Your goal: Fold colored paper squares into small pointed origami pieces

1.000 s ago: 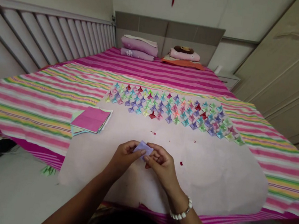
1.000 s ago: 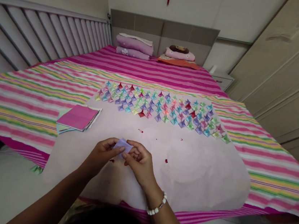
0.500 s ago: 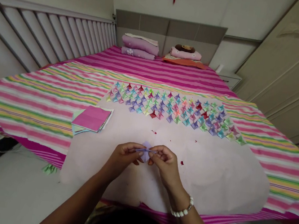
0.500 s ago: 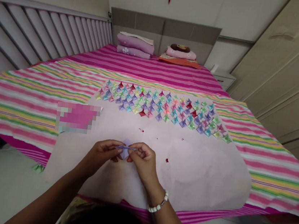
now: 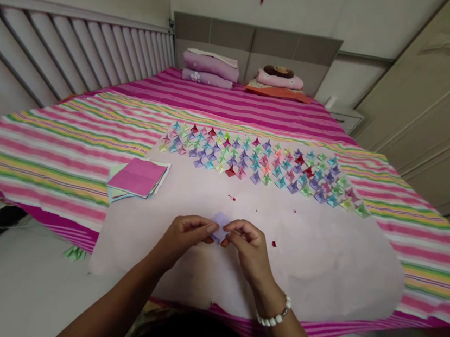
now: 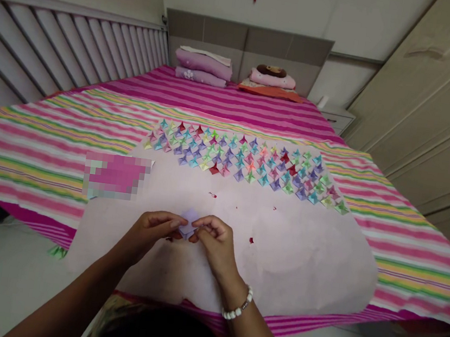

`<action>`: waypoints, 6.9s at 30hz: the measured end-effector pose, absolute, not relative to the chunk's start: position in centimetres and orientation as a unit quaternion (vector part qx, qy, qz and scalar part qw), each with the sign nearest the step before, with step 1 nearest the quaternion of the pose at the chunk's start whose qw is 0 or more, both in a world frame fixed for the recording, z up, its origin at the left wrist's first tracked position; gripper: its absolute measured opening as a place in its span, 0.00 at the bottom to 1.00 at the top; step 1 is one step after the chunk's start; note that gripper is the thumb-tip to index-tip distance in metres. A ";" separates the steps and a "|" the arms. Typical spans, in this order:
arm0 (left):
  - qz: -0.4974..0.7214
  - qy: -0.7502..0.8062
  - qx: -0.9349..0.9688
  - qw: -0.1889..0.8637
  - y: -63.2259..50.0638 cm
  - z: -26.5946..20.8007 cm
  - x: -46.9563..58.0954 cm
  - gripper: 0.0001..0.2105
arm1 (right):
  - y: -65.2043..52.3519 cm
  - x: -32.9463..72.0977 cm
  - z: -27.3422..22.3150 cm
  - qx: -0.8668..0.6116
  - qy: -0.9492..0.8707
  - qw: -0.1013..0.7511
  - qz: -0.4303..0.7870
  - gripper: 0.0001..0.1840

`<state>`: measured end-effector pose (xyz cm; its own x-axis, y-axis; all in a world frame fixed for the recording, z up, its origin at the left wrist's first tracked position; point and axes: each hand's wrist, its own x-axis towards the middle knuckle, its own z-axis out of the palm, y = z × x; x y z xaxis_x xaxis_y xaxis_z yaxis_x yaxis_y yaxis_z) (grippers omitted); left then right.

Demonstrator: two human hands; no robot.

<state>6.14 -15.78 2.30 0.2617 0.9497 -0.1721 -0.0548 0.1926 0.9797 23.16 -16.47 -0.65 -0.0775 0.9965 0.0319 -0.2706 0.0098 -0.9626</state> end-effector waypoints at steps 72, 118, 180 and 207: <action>0.399 0.428 0.480 0.654 -15.7 2.8 6.1 0.18 | -15.9 23.5 -0.3 -0.382 -0.382 0.534 0.651 0.09; 0.465 0.429 0.434 0.642 -16.5 1.5 7.3 0.09 | -17.0 22.5 0.7 -0.408 -0.460 0.534 0.581 0.09; 0.387 0.447 0.652 0.474 -17.4 0.1 7.5 0.13 | -18.2 23.1 -0.4 -0.386 -0.321 0.544 0.672 0.09; 0.368 0.507 0.633 0.455 -17.0 0.3 8.2 0.15 | -17.7 23.2 -1.2 -0.442 -0.491 0.534 0.527 0.05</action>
